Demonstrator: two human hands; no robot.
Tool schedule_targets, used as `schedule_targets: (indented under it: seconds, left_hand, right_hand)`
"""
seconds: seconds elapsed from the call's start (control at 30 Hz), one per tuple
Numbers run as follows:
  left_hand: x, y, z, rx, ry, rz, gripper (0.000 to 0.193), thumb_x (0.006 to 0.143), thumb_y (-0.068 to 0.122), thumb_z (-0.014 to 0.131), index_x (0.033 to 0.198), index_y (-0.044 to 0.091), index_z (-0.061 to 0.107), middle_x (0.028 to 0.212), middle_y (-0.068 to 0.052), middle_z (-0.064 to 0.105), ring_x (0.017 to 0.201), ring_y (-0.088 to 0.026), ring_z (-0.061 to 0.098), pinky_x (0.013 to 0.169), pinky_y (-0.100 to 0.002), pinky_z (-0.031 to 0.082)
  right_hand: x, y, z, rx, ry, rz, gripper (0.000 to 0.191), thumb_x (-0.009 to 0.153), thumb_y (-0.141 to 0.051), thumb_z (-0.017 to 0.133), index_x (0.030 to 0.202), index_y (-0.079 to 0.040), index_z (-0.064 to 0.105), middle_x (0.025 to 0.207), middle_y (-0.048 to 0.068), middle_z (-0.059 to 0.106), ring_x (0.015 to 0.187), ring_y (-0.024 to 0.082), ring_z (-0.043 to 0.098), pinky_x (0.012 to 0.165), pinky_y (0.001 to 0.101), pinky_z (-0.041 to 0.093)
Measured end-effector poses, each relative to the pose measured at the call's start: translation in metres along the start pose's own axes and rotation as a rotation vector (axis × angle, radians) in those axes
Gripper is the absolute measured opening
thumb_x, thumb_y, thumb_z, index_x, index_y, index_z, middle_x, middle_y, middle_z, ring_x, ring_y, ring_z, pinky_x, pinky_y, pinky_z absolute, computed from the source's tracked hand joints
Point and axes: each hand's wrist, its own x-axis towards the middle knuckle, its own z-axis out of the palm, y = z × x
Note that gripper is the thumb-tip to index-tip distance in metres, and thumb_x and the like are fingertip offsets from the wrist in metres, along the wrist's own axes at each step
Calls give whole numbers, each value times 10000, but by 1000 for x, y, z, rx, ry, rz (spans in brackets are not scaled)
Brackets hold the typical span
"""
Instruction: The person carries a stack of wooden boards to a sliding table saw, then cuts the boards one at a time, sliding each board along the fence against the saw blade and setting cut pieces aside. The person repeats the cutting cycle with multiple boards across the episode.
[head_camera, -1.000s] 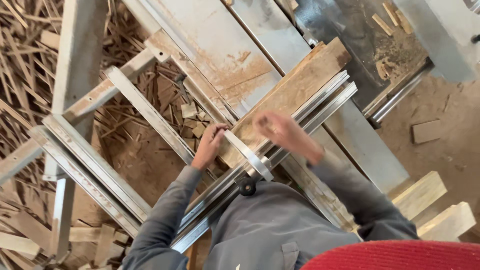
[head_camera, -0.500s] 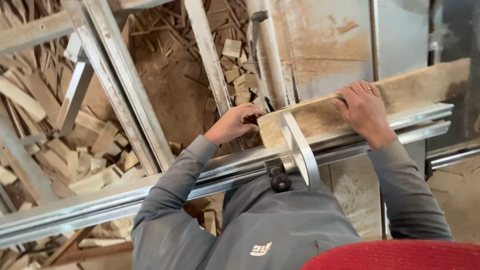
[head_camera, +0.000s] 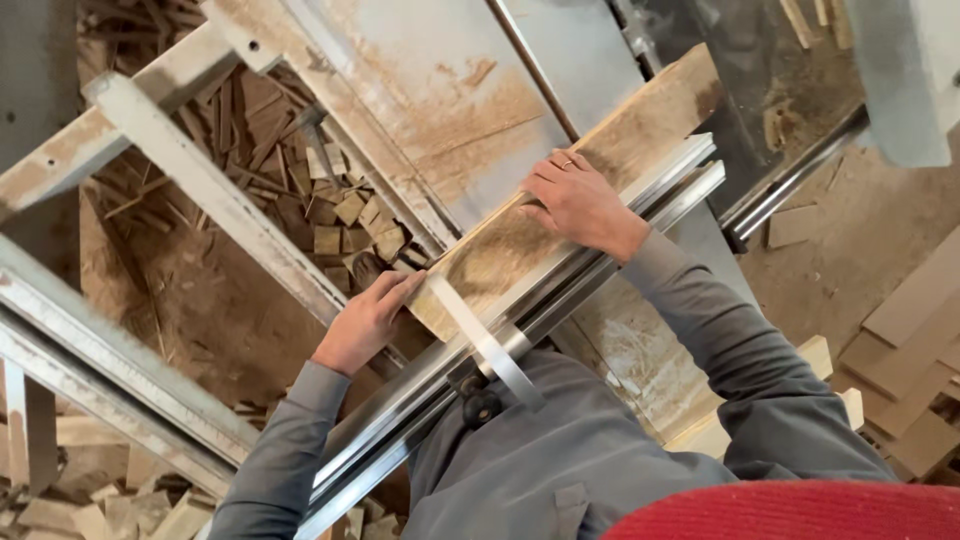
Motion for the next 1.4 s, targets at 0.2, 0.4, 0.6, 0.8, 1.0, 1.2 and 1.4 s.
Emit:
schedule_targets:
  seconds: [0.2,0.4,0.6,0.8,1.0,1.2,1.4]
  left_hand:
    - [17,1,5,-44,12,2,695,754,-99,655,1417,88,557,1161,-144,594,1020,-359,649,849,-417,550]
    - [33,7,-2,-47,-41,-21,649,717,-105,656,1340,55,571,1201,-155,581,1046,-381,645,863,-442,543]
    - [21,0,-3,-106,-75,10,619,735,-115,672,1328,26,563,1250,-180,542,1101,-411,620,873,-472,519]
    - [28,-24,4,-64,-103,109,481,754,-1,811,1152,5,540,1163,-161,549,1045,-409,630,836,-478,542]
    - [46,-34,11,65,-219,139,619,648,35,874,1171,7,545,1134,-162,584,995,-397,646,824,-466,547]
    - [26,-70,11,-198,-37,305,656,591,68,902,1179,3,618,1079,-152,629,1020,-380,648,858,-455,533]
    - [22,-57,22,-151,-45,234,434,755,170,870,1091,18,642,1055,-121,622,1000,-335,656,851,-456,537]
  right_hand:
    - [-2,12,-5,16,39,6,330,907,-299,755,1117,-68,646,1096,94,601,1176,334,539,1140,470,381]
    - [-5,25,6,30,38,12,415,878,-379,768,1102,-53,644,1072,116,613,1151,352,559,1132,503,373]
    - [-17,27,24,23,53,15,442,886,-389,795,1176,-76,680,1152,127,654,1198,377,579,1145,503,394]
    - [-21,28,34,0,10,19,394,938,-354,818,1227,-114,697,1176,104,657,1248,371,559,1230,488,378]
    - [-25,26,31,7,-48,44,300,998,-265,821,1194,-96,669,1175,93,637,1217,344,538,1218,454,359]
    - [-26,21,29,28,-42,67,232,988,-174,754,1178,-76,664,1264,85,667,1229,313,554,1281,441,340]
    - [-18,9,21,72,-44,86,220,1004,-170,759,1185,-66,691,1241,102,689,1197,308,573,1245,449,352]
